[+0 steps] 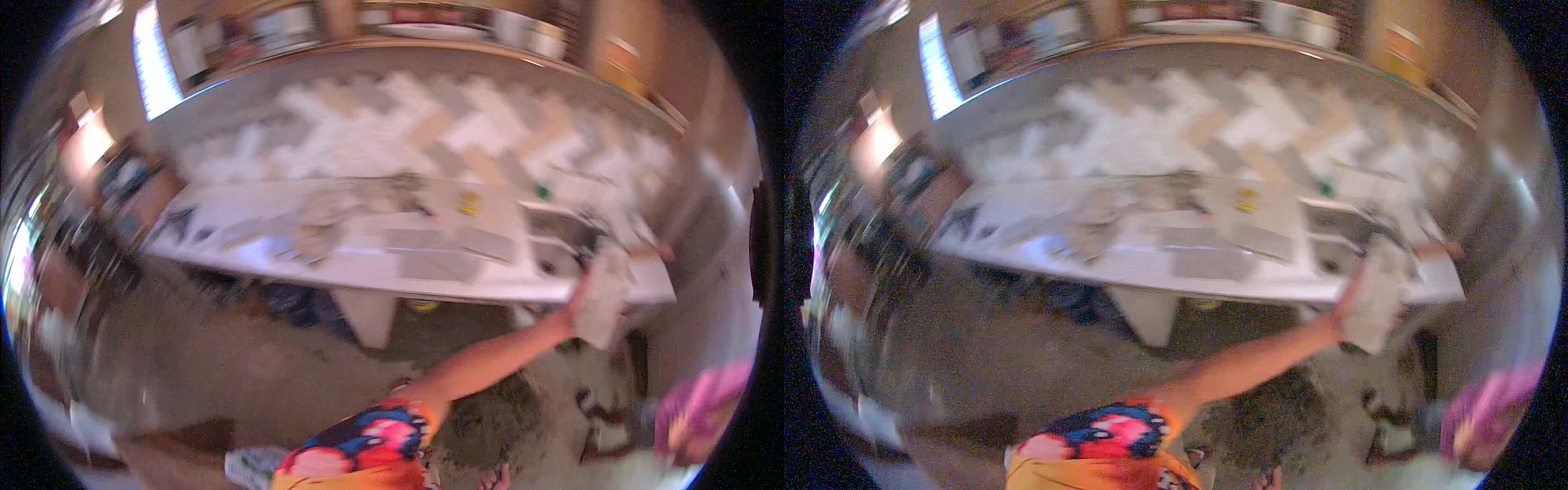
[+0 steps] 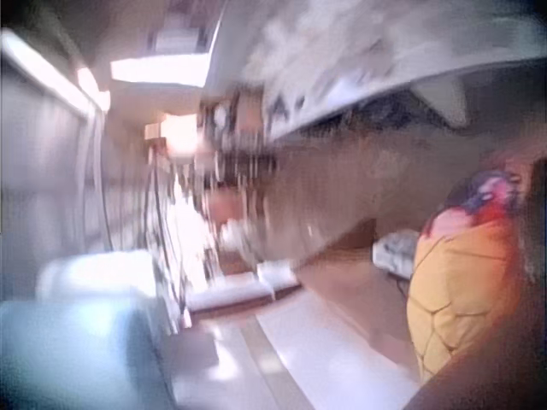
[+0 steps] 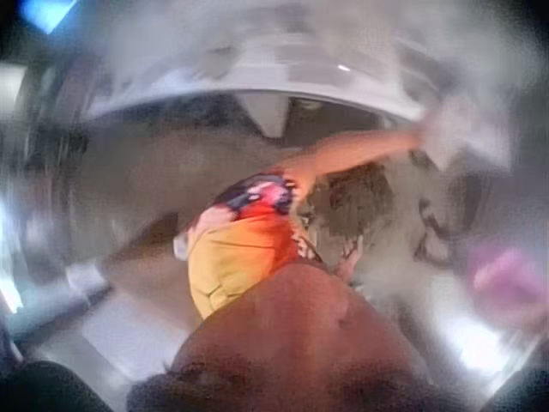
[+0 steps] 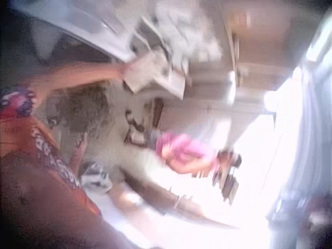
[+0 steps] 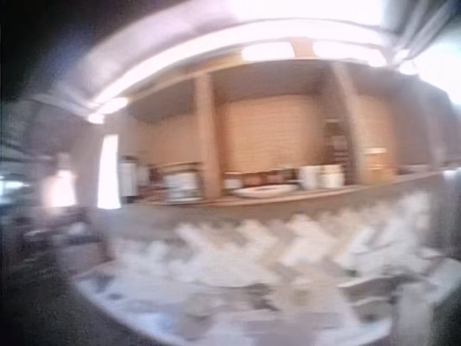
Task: The person applies mortar to the back of a tile using a trowel and places it onto a countertop surface. They repeat this process, picking up tiles, applying mortar, and setting them in place.
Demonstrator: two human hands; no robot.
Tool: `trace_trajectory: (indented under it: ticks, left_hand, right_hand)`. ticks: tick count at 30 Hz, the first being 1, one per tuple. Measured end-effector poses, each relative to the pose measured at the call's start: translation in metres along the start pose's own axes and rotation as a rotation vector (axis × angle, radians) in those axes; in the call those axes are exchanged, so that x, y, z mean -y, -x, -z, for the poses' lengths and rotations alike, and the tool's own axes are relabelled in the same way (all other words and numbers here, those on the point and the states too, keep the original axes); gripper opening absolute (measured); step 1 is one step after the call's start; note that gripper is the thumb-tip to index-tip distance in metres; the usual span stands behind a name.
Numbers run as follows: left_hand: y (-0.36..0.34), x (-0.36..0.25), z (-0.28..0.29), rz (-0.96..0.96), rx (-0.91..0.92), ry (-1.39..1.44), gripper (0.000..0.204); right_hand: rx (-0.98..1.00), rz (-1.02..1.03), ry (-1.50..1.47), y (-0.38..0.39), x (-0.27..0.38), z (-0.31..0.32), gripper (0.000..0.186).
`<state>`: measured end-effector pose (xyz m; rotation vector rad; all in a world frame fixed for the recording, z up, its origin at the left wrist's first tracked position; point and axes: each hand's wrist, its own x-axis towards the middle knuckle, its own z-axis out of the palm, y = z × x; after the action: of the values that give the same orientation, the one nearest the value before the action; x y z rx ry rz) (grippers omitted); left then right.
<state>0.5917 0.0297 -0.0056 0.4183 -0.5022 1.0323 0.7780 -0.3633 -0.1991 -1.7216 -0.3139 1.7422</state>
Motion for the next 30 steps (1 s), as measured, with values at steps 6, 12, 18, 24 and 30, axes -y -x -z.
trace_trajectory:
  ticks: [6,12,18,24,30]
  left_hand:
    - [0.087,-0.131,-0.139,-0.354,-0.289,-0.427,0.072]
    - [0.375,-0.191,-0.285,-0.774,-0.532,-0.89,0.077]
    - [0.491,-0.237,-0.345,-1.424,-0.822,-0.92,0.082]
    - [0.537,-0.128,-0.192,-0.893,-0.791,-0.813,0.084]
    - [0.393,-0.054,-0.052,-0.639,-0.775,-0.375,0.094]
  right_hand:
    - [0.41,-0.032,-0.085,-0.045,0.001,0.018,0.058]
    - [0.339,-0.131,-0.199,-0.048,0.037,0.018,0.036]
    - [0.682,-0.051,-0.224,-0.073,0.112,-0.044,0.032]
    - [0.651,0.026,-0.17,-0.01,0.11,-0.066,0.035]
    - [0.657,0.095,-0.122,0.059,0.099,-0.081,0.042]
